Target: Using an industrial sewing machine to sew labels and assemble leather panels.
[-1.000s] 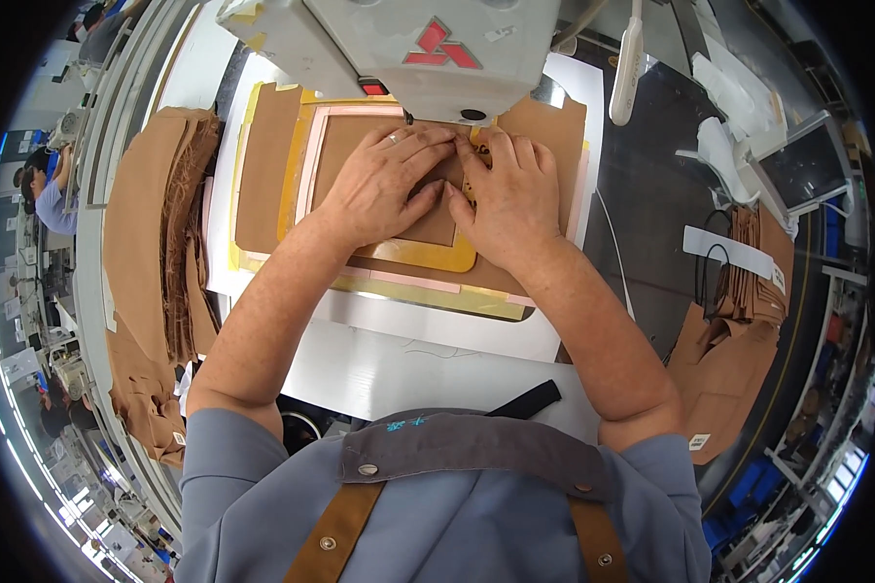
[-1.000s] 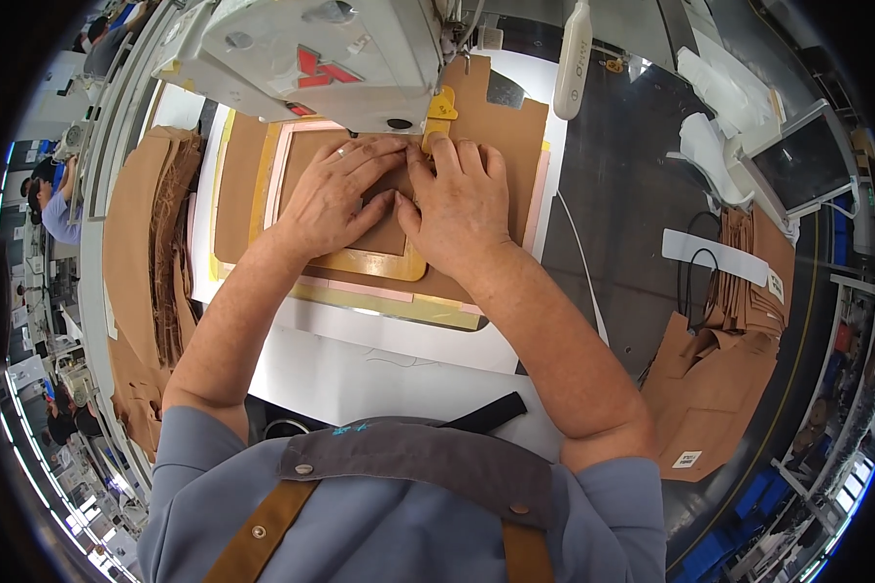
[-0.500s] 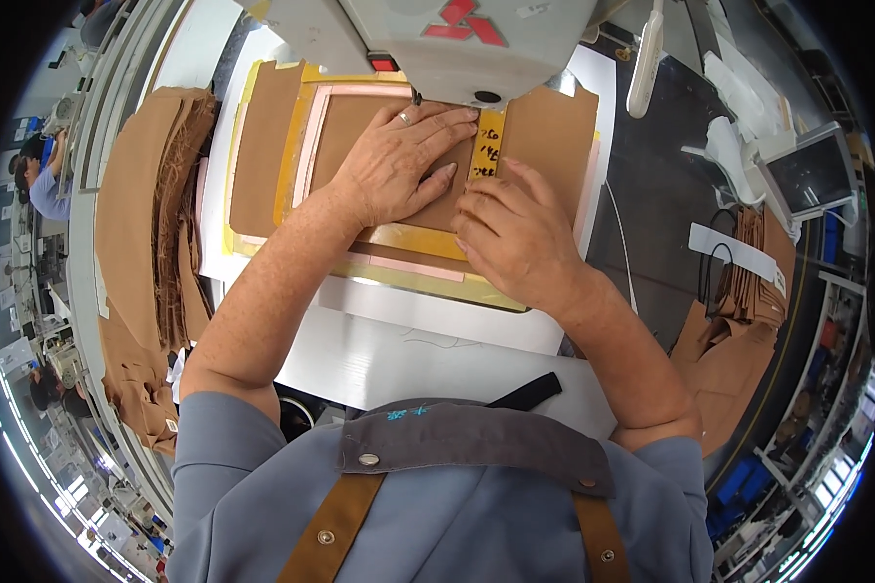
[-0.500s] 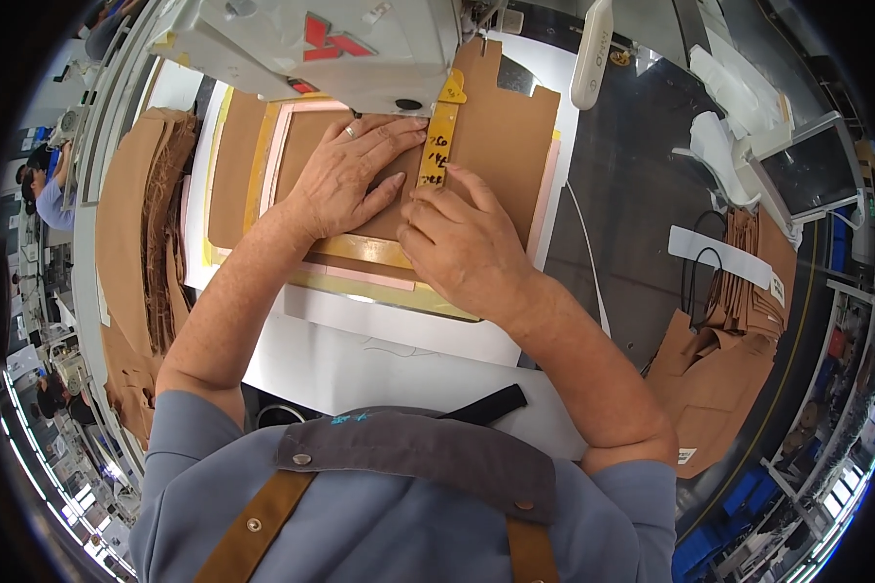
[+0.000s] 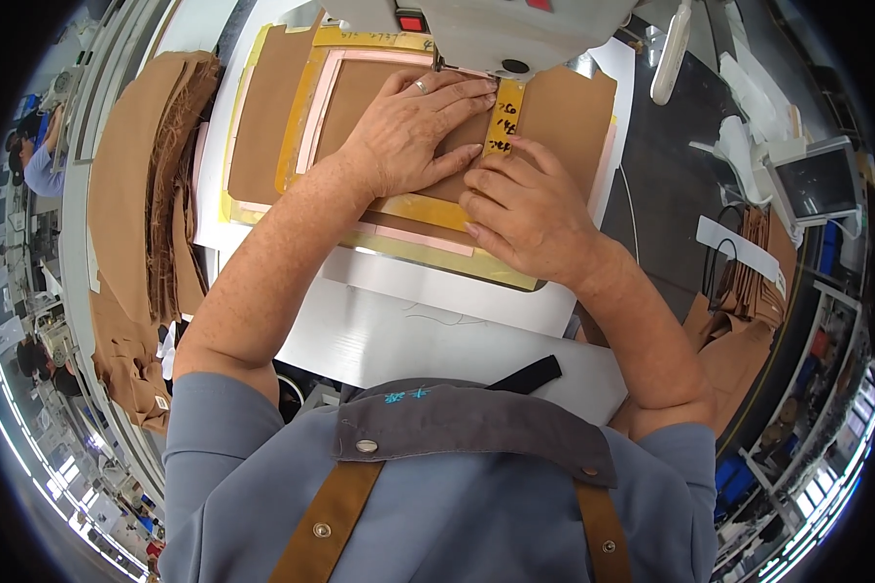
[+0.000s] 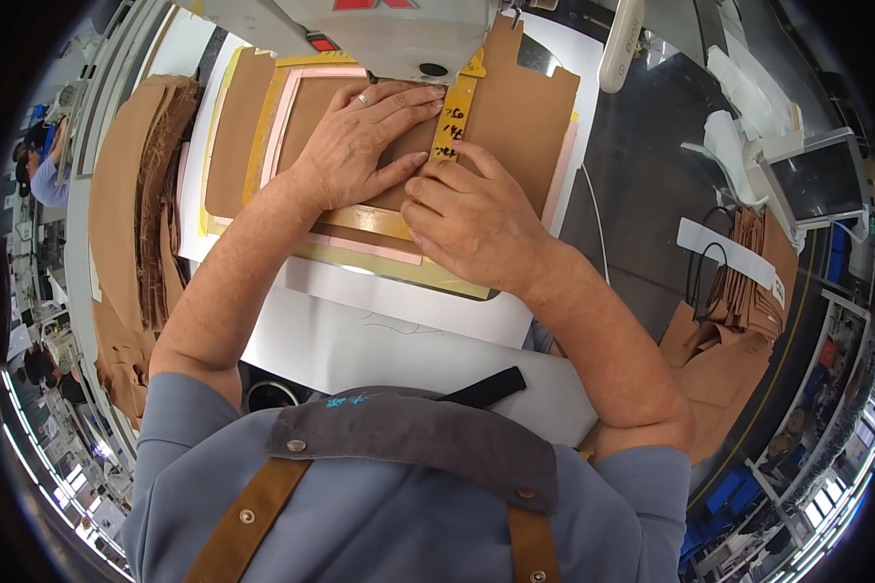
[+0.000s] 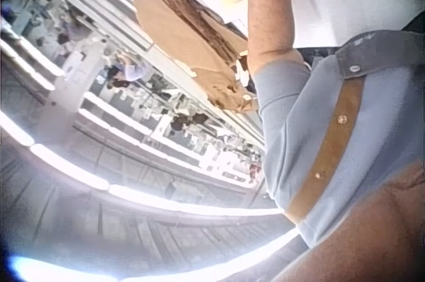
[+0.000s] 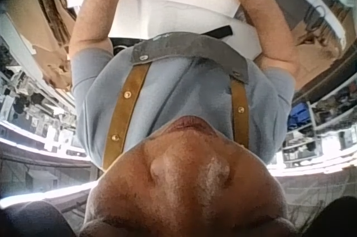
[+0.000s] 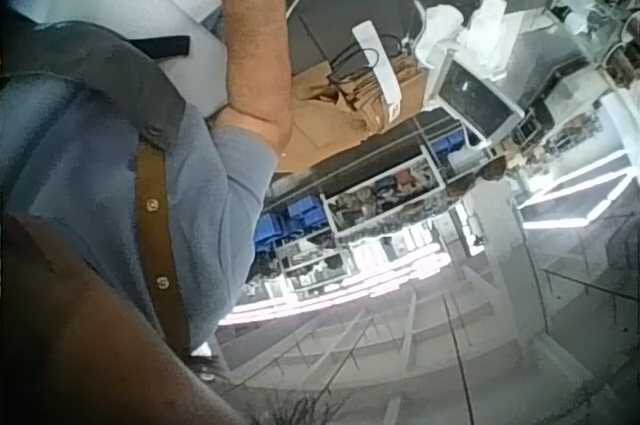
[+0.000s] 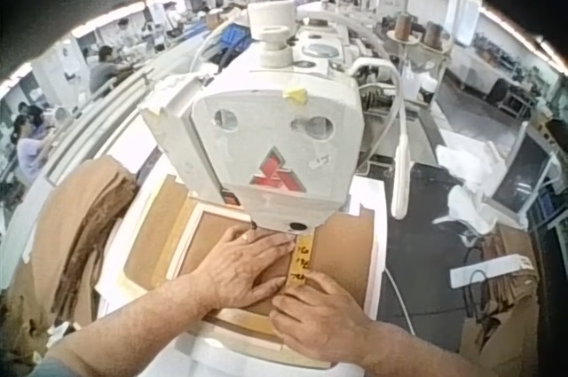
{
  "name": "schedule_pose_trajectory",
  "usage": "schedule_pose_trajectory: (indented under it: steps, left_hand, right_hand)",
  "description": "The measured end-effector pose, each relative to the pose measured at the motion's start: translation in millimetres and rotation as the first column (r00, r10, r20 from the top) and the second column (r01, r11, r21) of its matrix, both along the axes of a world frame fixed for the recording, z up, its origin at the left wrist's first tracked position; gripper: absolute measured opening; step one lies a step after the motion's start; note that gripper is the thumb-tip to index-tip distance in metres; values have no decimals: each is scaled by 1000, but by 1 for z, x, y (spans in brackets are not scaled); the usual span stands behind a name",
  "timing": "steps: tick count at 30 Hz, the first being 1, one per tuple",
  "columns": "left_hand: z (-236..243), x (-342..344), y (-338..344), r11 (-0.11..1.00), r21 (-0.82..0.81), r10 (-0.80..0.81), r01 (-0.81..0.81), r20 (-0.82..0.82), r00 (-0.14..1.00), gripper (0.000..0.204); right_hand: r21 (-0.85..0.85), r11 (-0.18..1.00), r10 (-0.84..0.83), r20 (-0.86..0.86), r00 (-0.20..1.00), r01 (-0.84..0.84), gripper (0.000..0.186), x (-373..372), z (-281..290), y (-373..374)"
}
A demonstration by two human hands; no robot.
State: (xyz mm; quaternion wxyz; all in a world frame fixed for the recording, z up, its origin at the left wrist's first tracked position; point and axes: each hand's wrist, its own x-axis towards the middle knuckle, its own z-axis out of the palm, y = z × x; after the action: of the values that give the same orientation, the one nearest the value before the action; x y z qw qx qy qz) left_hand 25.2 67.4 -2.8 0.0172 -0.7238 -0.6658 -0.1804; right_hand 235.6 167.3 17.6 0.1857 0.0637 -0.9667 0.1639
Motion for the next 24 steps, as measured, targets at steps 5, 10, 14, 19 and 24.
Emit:
schedule_pose_trajectory:
  steps: [5,10,14,19,24]
  left_hand:
    - [3,2,0,1000,-4,8,-8,20,1000,57]
    - [7,3,0,1000,-21,12,-12,30,999,59]
    - [7,3,1,1000,0,-1,1,79,997,55]
    - [7,1,2,1000,-18,-13,14,83,996,55]
    - [10,2,3,1000,-21,-13,14,56,998,56]
  right_hand:
    - [4,1000,29,29,999,-29,29,0,-4,0]
    - [-35,999,10,19,1000,-10,33,4,-7,1]
    - [-58,998,-5,9,1000,5,33,5,-10,1]
    - [-81,997,5,5,1000,-5,32,4,-11,0]
    - [-87,996,-2,4,1000,3,32,3,-11,0]
